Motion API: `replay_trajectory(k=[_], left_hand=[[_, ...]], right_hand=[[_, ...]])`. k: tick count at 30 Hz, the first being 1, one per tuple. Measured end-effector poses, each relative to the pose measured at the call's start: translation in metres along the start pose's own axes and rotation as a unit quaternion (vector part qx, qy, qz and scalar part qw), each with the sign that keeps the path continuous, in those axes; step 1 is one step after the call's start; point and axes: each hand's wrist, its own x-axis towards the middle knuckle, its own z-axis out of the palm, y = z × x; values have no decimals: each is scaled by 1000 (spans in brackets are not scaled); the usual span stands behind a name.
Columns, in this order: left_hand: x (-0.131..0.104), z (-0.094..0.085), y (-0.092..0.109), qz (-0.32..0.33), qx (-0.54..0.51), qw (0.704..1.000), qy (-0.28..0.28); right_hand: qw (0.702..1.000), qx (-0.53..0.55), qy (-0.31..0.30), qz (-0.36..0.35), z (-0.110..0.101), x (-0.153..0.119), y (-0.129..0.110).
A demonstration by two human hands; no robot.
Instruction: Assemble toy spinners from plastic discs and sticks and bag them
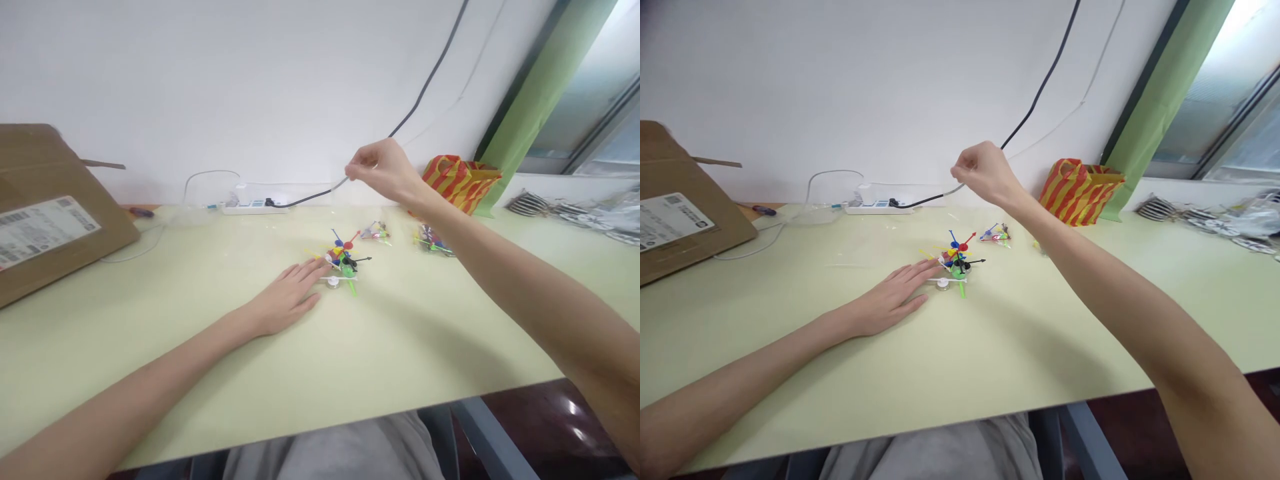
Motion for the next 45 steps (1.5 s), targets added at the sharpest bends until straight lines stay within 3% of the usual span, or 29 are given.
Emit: replay_trajectory(k=[5, 8, 11, 13, 17, 20, 26, 30, 32, 34, 38, 45], left_hand=[[-1, 0, 1, -1, 4, 1000, -9], [0, 2, 0, -11, 11, 1000, -3], [2, -2, 3, -37, 18, 996, 77], [3, -7, 9, -53, -9, 988, 147], [2, -20, 23, -78, -215, 952, 203], [1, -23, 28, -97, -362, 904, 206], [1, -23, 19, -122, -478, 824, 278], [1, -24, 14, -134, -546, 786, 257], [1, -23, 14, -129, -543, 801, 219], [0, -22, 17, -125, -502, 838, 176], [0, -21, 27, -128, -404, 892, 157], [-2, -25, 19, -125, -383, 898, 179]], right_hand=[[1000, -3, 25, -2, -13, 6, -8], [992, 41, 115, 6, -21, 1, -9], [963, 119, 240, 26, -15, -22, -9], [941, 191, 271, 64, 2, -49, -10], [912, 312, 162, 211, 55, -109, -23], [888, 383, 84, 240, 82, -139, -40], [902, 386, -95, 166, 79, -155, -53], [913, 360, -107, 162, 75, -152, -40], [910, 365, -72, 181, 75, -150, -34], [908, 368, -38, 195, 75, -149, -30], [916, 351, -13, 195, 73, -148, -29], [915, 353, -32, 194, 67, -146, -32]])
